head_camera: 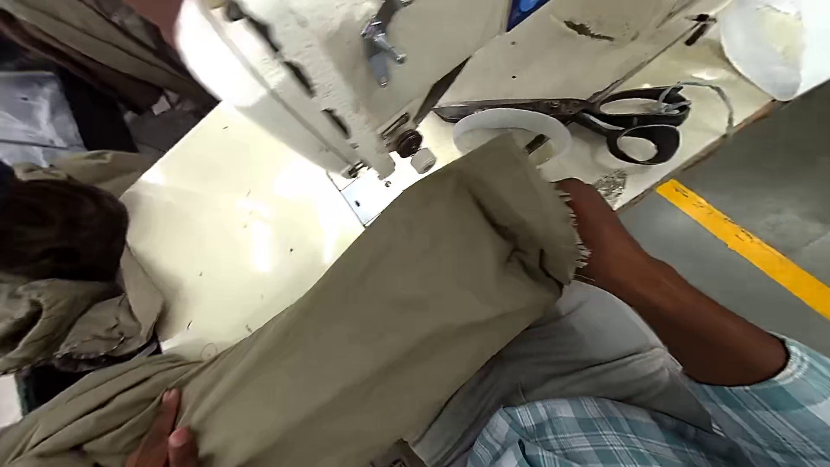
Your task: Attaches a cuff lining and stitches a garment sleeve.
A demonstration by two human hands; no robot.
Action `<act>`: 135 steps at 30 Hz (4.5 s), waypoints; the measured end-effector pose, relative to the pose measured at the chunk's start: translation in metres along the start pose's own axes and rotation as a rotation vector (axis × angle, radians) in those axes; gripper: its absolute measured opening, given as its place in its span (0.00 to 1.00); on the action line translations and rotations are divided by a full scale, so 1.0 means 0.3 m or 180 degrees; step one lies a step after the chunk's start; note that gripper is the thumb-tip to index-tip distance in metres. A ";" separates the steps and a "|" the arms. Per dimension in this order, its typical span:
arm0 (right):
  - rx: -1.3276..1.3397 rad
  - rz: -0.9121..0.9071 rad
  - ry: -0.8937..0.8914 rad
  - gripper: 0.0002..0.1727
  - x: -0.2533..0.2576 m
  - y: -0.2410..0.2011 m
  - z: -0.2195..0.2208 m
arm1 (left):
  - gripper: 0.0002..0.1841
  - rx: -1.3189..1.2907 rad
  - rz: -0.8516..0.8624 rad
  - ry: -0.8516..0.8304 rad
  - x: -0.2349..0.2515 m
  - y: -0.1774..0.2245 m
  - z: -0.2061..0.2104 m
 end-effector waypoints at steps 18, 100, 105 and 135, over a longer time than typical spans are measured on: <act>-0.0275 0.0175 -0.0231 0.20 -0.018 0.138 0.005 | 0.30 0.1135 0.0022 0.0386 -0.046 0.074 -0.077; -0.0895 -0.0573 -0.0608 0.08 0.018 0.007 0.010 | 0.30 0.0773 0.4392 -0.1159 0.397 1.156 0.133; -0.0809 -0.0573 -0.0688 0.10 0.002 0.012 -0.002 | 0.32 0.0783 0.4330 -0.0640 0.400 1.205 0.177; -0.0684 0.0567 0.0245 0.19 0.027 0.101 -0.067 | 0.27 0.1359 0.3978 -0.0411 0.335 1.173 0.223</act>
Point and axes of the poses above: each hand's wrist, its own x-axis towards the middle knuckle, its own z-axis out of the palm, y = z × x, the point moved 3 cm from there along x, towards the middle knuckle, and after that the axes turned 10 degrees about x, right-handed, at the moved point
